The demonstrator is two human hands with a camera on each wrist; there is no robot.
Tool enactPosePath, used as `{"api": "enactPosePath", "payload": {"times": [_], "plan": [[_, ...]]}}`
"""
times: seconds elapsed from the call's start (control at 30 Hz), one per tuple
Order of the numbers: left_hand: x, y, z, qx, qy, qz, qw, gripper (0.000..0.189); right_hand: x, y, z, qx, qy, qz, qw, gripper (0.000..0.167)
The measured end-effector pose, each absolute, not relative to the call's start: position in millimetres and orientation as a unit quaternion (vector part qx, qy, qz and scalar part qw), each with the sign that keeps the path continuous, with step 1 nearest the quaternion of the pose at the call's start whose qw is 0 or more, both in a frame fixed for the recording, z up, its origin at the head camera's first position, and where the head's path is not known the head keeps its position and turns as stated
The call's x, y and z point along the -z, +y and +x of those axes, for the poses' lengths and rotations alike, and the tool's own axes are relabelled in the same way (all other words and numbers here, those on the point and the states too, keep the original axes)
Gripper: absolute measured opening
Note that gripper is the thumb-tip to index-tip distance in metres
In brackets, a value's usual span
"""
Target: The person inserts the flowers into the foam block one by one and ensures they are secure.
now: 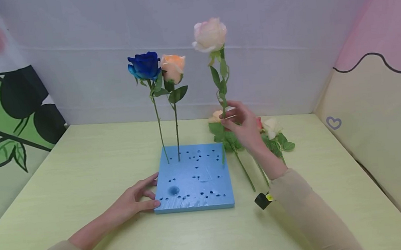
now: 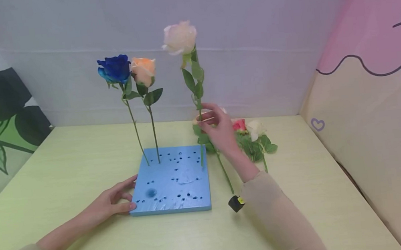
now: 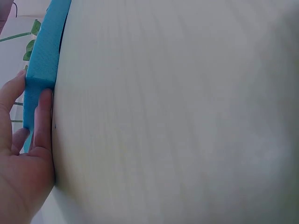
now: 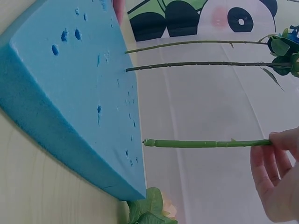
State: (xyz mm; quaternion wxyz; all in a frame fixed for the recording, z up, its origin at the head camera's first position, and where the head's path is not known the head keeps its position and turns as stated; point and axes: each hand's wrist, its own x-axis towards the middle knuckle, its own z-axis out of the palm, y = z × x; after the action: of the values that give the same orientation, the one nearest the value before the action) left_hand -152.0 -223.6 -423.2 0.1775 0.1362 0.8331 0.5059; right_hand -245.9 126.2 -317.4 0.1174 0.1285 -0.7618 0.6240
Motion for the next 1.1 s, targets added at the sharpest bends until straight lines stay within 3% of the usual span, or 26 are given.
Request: {"api": "enactPosePath", "payload": {"times": [0.53,1.1], "plan": [[425,-224,-154,-0.514,0.826,0.143,0.179,0.086,319,107,-250,-0.64,-0.743,0.144,0.133,0.037],[426,-224,-153,-0.521,0.822,0.143,0.182,0.087,330,81,-258,-0.676,-0.713,0.147,0.115,0.036]]}}
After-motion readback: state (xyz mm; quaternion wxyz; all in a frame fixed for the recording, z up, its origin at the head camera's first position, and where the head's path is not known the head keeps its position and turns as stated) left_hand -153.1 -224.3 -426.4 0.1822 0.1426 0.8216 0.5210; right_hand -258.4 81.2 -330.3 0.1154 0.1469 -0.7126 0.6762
